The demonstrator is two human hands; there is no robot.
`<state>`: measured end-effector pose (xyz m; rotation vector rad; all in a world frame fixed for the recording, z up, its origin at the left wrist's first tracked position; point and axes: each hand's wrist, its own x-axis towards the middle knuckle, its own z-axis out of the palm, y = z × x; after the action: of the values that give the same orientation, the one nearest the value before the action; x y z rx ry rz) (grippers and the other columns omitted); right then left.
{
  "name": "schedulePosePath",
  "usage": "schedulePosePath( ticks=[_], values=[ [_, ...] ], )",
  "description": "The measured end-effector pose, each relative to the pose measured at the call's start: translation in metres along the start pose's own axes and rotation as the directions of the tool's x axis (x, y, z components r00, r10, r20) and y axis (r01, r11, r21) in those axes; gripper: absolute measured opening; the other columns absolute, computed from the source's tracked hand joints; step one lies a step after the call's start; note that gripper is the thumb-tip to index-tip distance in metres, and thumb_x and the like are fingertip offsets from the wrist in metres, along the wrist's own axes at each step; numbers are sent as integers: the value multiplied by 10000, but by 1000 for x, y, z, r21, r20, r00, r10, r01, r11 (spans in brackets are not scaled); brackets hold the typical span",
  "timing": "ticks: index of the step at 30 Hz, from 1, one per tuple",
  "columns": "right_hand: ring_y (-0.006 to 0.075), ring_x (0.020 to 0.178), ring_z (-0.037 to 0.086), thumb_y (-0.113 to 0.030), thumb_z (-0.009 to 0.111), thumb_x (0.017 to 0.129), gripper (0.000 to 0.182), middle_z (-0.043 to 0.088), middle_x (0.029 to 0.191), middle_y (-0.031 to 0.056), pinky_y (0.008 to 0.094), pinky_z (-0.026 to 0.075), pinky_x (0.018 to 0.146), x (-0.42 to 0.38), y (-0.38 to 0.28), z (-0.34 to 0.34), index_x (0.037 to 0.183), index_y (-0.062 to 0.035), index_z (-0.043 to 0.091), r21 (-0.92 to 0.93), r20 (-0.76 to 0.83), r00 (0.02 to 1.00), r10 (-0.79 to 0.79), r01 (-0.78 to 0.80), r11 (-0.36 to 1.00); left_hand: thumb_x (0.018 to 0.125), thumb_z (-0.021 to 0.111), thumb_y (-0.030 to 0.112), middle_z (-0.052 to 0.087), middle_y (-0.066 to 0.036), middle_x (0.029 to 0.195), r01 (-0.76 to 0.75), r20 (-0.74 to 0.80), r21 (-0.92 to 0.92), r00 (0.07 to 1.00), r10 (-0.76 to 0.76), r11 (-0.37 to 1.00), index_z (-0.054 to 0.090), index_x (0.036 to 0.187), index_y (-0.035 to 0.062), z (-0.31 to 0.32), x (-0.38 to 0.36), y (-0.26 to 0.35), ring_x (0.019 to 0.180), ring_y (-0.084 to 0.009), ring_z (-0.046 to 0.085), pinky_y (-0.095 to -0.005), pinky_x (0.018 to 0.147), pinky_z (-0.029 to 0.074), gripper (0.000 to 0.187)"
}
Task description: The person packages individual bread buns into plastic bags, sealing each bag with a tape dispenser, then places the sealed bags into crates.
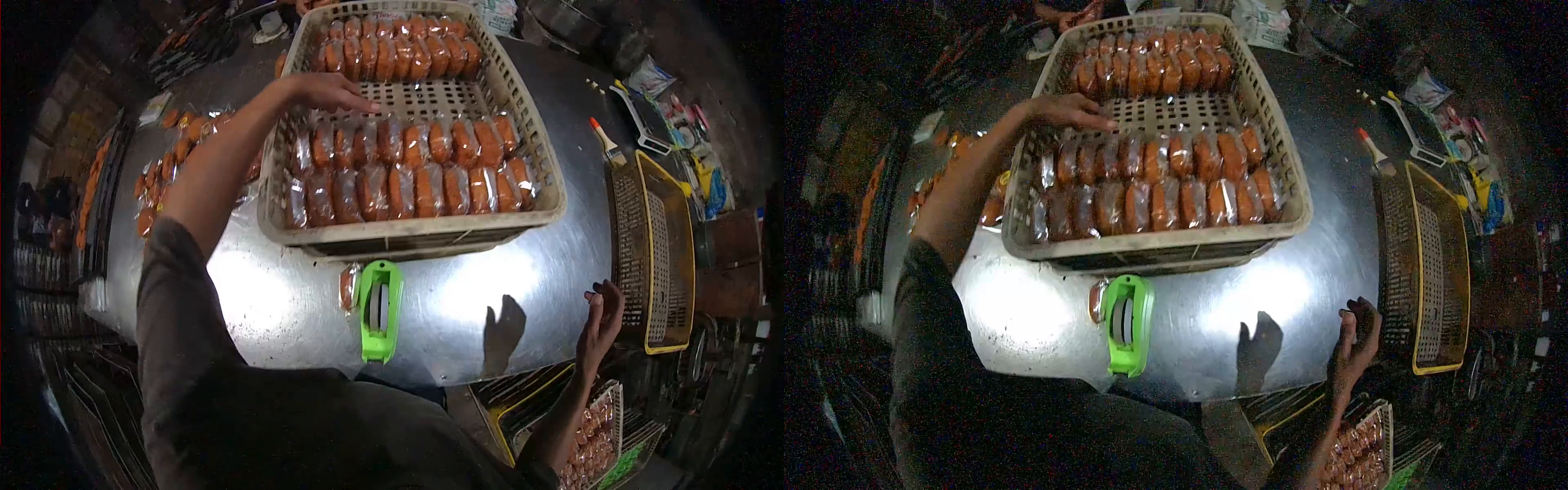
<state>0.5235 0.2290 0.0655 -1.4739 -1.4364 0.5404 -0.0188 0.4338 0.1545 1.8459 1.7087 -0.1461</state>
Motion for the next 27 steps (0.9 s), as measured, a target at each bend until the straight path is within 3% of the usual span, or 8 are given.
schedulePosePath(
  ticks=[4,8,9,12,16,20,24,27],
  values=[
    [233,985,599,-191,515,997,327,597,1130,162,365,504,886,-44,-4,-2,1240,29,514,23,-63,997,45,-44,999,772,601,718,598,-171,1215,-73,306,8,950,67,997,637,1181,59,1,4,-24,1132,-319,564,-442,962,443,776],
    [214,1004,580,-180,511,998,316,590,1133,138,352,478,893,-104,-25,17,1250,12,518,58,-116,987,108,-102,993,729,688,668,569,-166,1236,-193,179,105,969,172,976,571,1258,64,6,2,-35,1127,-291,559,-432,928,458,811],
    [208,1016,574,-171,507,999,311,586,1148,131,349,472,899,-121,-26,17,1253,8,513,21,-97,990,101,-99,995,697,643,751,496,-206,1319,-136,316,104,944,97,985,513,1324,65,-1,-6,-20,1230,-343,491,-494,968,431,939],
    [205,1025,567,-157,506,997,300,586,1143,122,347,465,907,-173,-53,24,1248,9,511,-149,-129,988,81,-100,984,639,555,867,409,-238,1397,135,204,-119,973,-109,984,512,1316,38,6,-3,-3,1307,-429,391,-611,996,369,1071],
    [242,1043,574,-176,514,994,279,597,1127,130,373,471,929,-236,-72,12,1217,-9,539,-163,-256,952,167,-212,964,624,440,933,264,-241,1507,38,195,-161,981,-6,986,395,1430,53,13,4,-5,1332,-492,318,-720,998,283,1194],
    [251,1080,548,-198,505,997,287,590,1145,134,371,454,933,-267,-64,-9,1211,-10,544,-229,-353,914,202,-293,928,669,368,930,251,-230,1514,-367,22,-193,926,378,910,410,1431,105,40,59,-40,1360,-422,323,-617,1071,282,1123],
    [171,1025,548,-143,513,992,243,576,1113,87,302,427,915,-213,-74,-6,1188,-2,537,-325,-291,949,118,-214,921,632,414,935,442,-245,1407,-126,-311,153,935,169,980,390,1433,51,55,30,36,1269,-392,474,-460,1062,388,1193],
    [188,1049,564,-116,513,986,259,587,1137,119,326,445,923,-161,-62,-1,1215,4,525,-149,-164,980,114,-139,979,636,509,885,439,-239,1413,-252,-319,180,899,299,951,435,1387,17,70,31,60,1267,-384,478,-463,1048,399,1151]
  ],
)
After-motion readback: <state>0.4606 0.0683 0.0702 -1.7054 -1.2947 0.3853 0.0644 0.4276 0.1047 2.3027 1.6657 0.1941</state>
